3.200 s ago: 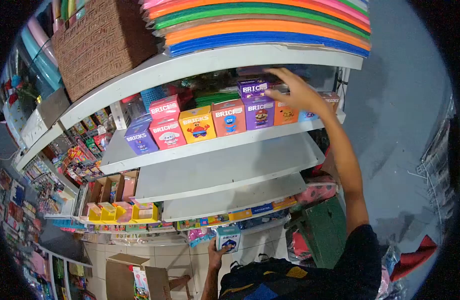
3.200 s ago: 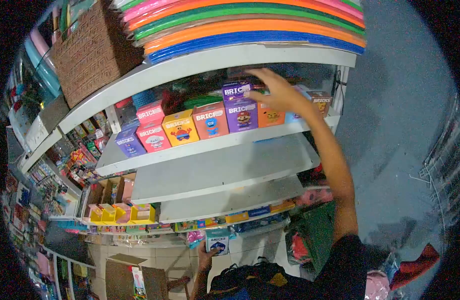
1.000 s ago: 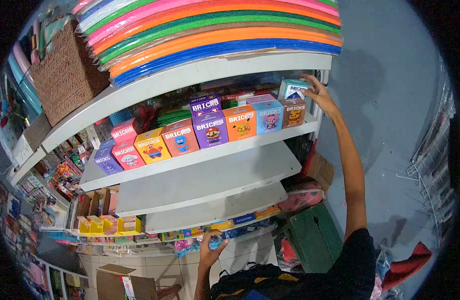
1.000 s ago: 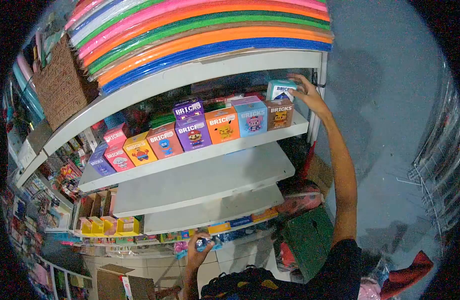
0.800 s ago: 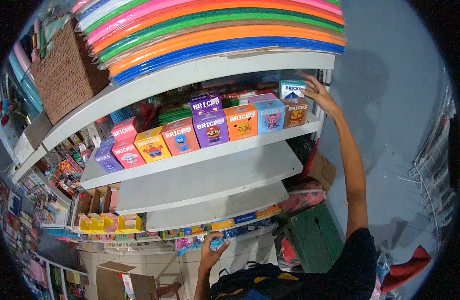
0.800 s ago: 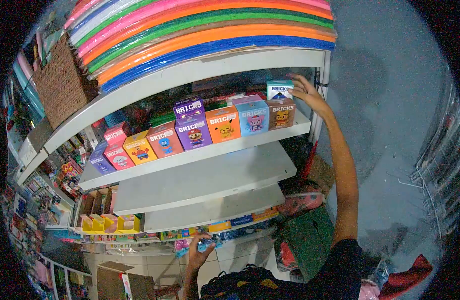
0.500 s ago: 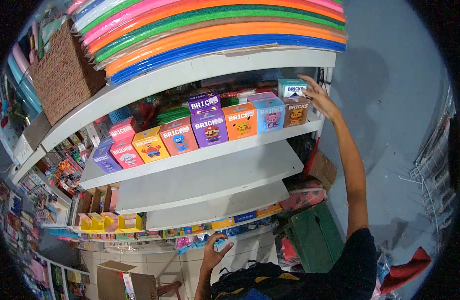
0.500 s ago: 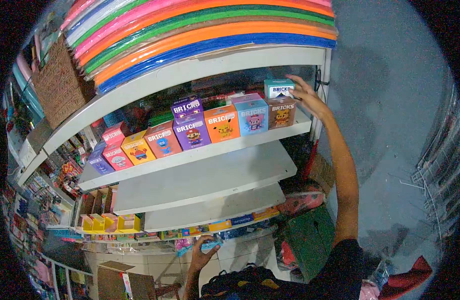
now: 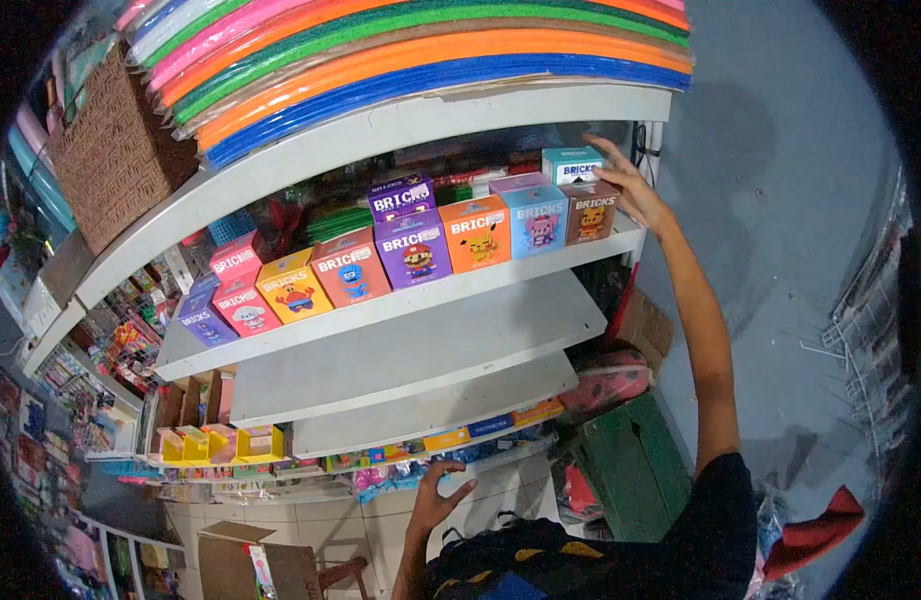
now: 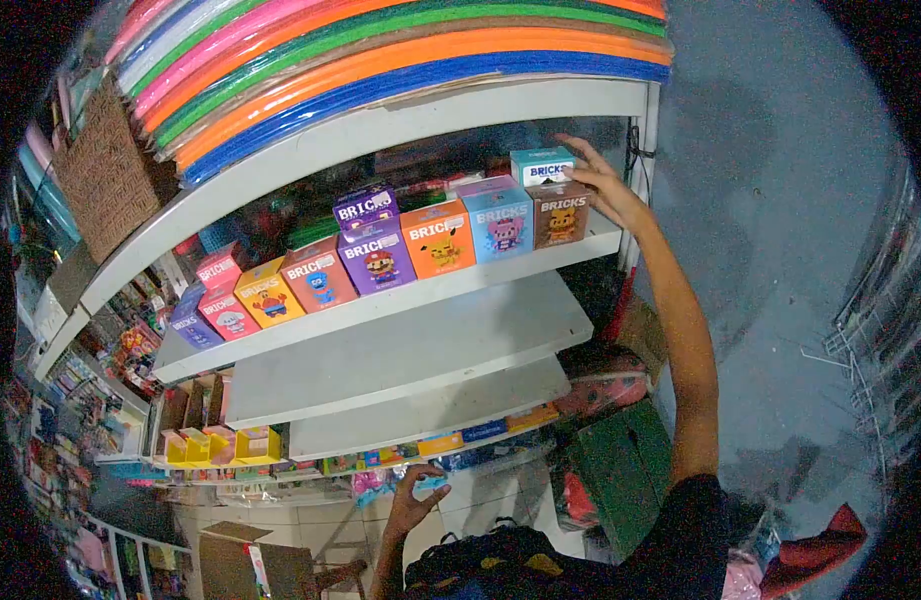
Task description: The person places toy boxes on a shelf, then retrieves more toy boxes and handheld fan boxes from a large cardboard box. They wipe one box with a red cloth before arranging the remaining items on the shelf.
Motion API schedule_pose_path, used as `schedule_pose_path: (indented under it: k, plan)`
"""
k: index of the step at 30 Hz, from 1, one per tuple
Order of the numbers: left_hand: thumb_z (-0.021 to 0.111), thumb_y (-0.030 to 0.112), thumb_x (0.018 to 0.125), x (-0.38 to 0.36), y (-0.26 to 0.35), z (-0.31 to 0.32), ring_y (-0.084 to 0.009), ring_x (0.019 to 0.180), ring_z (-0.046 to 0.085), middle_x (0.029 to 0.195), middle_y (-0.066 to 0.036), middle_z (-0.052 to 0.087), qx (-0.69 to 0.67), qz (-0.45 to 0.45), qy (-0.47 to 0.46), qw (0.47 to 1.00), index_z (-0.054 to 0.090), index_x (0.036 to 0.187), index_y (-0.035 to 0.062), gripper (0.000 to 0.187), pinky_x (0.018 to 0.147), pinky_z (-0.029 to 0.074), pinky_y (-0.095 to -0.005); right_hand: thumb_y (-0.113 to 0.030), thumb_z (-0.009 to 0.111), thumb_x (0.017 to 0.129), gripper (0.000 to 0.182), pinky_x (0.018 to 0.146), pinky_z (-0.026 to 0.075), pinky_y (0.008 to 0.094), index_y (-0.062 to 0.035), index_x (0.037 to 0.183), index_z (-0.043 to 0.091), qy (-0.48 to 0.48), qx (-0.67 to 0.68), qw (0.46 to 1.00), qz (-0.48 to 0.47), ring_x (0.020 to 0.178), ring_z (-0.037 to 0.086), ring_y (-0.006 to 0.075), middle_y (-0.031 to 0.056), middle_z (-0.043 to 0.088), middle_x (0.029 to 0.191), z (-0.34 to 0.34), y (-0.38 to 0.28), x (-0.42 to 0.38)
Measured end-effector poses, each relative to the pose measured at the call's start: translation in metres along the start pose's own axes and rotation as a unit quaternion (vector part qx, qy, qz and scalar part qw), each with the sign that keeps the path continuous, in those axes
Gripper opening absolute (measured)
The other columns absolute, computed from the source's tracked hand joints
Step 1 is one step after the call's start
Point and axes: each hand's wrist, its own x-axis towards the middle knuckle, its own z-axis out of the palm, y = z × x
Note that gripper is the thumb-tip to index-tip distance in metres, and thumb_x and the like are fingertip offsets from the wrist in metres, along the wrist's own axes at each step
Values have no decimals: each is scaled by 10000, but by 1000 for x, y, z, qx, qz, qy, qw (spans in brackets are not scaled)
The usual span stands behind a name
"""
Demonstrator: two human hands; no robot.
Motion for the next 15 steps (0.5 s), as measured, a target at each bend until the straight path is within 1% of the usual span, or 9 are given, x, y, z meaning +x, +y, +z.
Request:
schedule_pose_path:
  k: [1,4,7,10,13,15]
  plan:
    - [794,147,746,-1,-1,1,-221,940,596,992,-74,639,-7,-3,-1,1000,607,1000,61,327,840,478,-347,-194,565,925,583,1043,379,331,-114,1437,298,0,0,1000,-5,1267,418,214,103,374,1396,1,0,0]
    - [795,159,748,-3,-7,4,-217,951,591,1007,-73,632,-17,-2,-8,1000,603,1014,61,343,849,473,-347,-292,572,924,588,1022,394,360,-164,1428,297,-18,24,1000,-6,1238,438,237,124,415,1339,1,5,0]
    - [798,179,746,-5,-7,4,-217,969,582,1021,-72,623,-13,-3,-12,1000,594,1045,65,380,866,462,-353,-329,554,930,615,1084,324,388,-176,1447,257,11,52,999,-4,1320,342,248,126,331,1422,3,12,-1]
    - [802,201,741,-6,-6,2,-218,981,574,1032,-69,615,2,-9,-31,999,586,1073,72,416,882,450,-361,-320,588,911,696,1116,269,403,-193,1475,199,-1,61,998,-19,1359,274,245,141,273,1457,-1,25,-8]
    - [804,215,738,-7,-3,2,-223,979,574,1028,-69,614,23,-7,-43,999,587,1074,74,424,890,441,-369,-230,667,858,838,1112,283,397,-222,1499,127,-43,6,999,-29,1351,294,250,162,281,1457,-3,25,-15]
    - [804,226,737,-6,1,1,-226,975,575,1019,-70,615,31,-6,-47,998,589,1068,72,424,894,438,-373,-149,708,810,934,1069,346,390,-202,1506,89,-15,12,1000,7,1302,369,257,173,332,1428,2,19,-20]
